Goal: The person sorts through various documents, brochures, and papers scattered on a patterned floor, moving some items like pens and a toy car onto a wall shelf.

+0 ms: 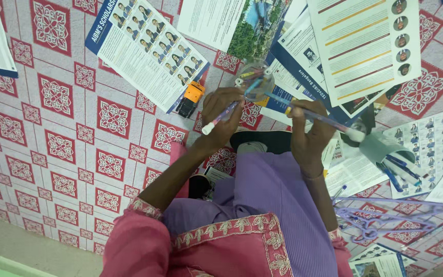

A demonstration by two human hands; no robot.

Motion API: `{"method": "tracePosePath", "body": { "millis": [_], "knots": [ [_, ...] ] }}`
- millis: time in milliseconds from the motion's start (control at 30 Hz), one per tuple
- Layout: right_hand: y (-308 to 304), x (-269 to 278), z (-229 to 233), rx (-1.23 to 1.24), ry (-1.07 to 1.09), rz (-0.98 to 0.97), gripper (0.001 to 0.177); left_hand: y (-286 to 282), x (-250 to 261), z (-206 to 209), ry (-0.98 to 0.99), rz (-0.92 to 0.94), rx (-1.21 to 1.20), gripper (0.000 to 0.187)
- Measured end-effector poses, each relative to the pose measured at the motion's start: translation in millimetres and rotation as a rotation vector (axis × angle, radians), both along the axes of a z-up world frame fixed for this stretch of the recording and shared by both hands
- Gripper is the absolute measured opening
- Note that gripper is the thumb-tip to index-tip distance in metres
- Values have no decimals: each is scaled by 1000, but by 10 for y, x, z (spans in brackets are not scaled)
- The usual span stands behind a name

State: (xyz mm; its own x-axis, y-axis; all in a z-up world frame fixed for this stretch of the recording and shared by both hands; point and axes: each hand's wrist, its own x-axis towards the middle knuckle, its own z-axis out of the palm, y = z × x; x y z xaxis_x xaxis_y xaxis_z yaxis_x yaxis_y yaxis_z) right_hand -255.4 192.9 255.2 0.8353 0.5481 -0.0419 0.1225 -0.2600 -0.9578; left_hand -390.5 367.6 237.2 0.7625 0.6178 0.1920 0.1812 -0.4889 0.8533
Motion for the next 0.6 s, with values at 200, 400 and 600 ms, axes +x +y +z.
{"method": "tracePosePath", "body": {
  "millis": [200,400,600],
  "knots": [
    [301,-84,-305,-232,-258,192,11,-28,82,-209,132,-13,99,29],
    [300,-60,-473,-312,-254,297,25,-28,120,-464,102,-128,-4,95],
    [180,-16,-519,-312,-166,337,36,115,230,-705,304,-262,-146,120]
  ]
}}
